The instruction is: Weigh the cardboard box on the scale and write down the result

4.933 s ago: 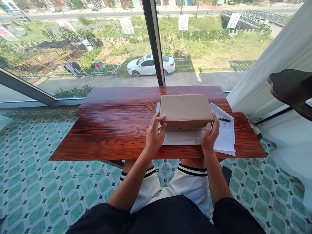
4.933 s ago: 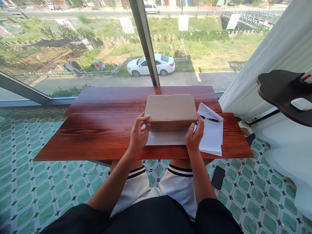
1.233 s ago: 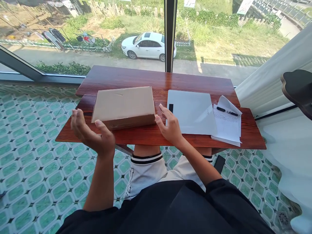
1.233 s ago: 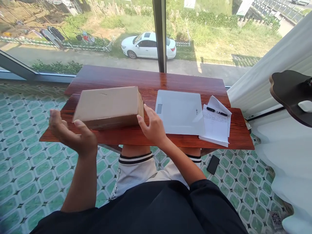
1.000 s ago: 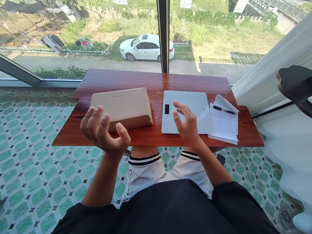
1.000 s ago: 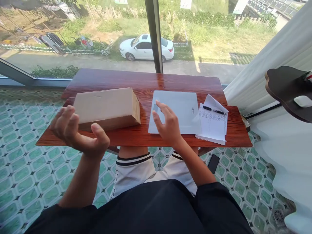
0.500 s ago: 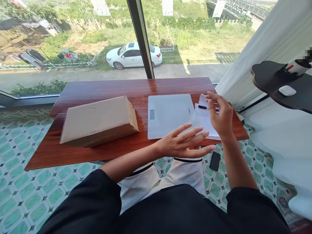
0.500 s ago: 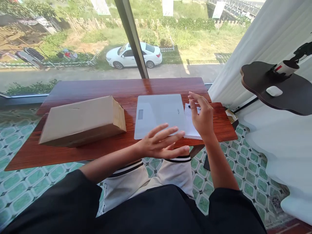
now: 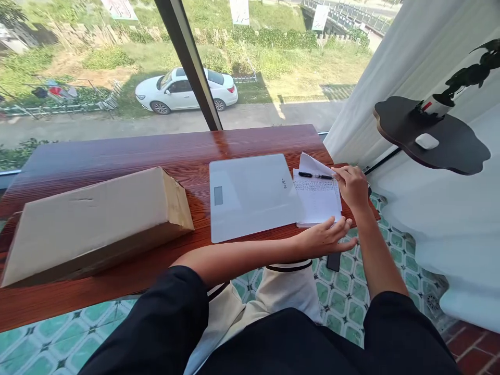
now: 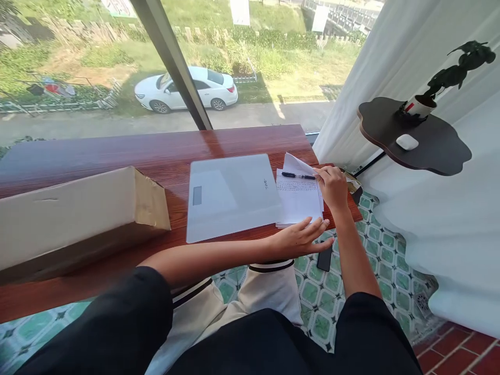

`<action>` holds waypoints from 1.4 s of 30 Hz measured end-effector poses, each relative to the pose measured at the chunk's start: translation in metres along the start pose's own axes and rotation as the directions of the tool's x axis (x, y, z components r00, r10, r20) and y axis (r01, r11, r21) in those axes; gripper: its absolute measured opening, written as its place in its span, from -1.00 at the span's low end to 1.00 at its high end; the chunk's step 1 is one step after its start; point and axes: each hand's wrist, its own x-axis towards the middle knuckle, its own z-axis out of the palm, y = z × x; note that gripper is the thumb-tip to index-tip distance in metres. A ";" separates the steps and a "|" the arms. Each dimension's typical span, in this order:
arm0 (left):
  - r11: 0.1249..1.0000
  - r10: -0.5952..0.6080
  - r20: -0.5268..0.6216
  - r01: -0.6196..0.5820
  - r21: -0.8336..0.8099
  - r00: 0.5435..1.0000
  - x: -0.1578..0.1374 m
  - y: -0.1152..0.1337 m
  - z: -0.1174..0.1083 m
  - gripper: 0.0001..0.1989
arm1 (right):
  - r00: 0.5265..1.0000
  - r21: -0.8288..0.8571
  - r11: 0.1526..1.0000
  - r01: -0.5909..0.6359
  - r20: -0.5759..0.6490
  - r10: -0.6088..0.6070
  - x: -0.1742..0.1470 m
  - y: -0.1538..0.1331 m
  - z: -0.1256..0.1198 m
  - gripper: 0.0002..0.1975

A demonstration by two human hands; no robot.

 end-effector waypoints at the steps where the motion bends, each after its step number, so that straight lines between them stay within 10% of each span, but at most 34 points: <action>1: 0.999 -0.032 0.005 0.032 0.002 0.999 0.002 0.002 0.005 -0.49 | 1.000 -0.021 1.000 -0.009 0.004 0.009 -0.004 0.003 0.003 -0.67; 31: 0.949 -0.196 0.089 0.212 -0.235 0.977 0.006 0.005 0.021 -0.50 | 0.984 -0.230 0.970 -0.082 0.134 0.115 -0.017 -0.009 0.012 -0.80; 42: 0.961 -0.237 -0.026 0.230 -0.150 0.971 0.004 0.011 0.029 -0.56 | 0.922 0.059 0.966 -0.251 -0.289 0.258 -0.021 -0.003 0.013 -0.78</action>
